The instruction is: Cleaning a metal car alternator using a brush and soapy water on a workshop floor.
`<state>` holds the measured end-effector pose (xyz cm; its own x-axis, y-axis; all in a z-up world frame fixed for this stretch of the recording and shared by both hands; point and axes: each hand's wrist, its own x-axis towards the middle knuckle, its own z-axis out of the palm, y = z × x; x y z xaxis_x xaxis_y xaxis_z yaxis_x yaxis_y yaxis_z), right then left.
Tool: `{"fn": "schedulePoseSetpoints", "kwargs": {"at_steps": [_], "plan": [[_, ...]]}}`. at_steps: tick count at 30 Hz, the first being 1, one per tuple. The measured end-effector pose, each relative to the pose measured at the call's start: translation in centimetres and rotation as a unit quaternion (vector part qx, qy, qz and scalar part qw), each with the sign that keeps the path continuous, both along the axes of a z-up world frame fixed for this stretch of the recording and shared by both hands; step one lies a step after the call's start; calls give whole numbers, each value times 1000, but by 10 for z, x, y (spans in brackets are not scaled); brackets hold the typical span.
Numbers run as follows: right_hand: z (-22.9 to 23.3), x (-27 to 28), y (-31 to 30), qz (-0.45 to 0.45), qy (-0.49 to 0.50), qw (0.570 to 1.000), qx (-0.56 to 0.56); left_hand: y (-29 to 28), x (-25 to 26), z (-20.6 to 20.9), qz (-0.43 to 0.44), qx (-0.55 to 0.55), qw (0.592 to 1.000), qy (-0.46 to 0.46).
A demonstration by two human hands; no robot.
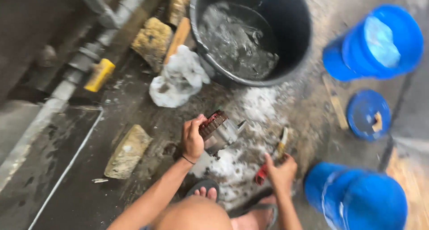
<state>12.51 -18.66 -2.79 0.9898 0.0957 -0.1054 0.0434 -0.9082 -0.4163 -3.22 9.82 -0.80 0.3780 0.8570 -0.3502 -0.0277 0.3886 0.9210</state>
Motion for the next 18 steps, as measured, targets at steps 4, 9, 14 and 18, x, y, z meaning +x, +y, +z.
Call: {"fn": "schedulePoseSetpoints", "kwargs": {"at_steps": [4, 9, 14, 18], "plan": [[4, -26, 10, 16, -16, 1000, -5, -47, 17, -21, -61, -14, 998, -12], [11, -26, 13, -36, 33, 999, 5, -67, 12, -6, -200, 49, 979, 7], [16, -20, -2, -95, 76, 993, -17, -89, 12, 2, -284, 187, 940, 43], [28, -9, -32, -137, 87, 986, 23, -88, 2, 5, -317, 210, 924, 34]]}}
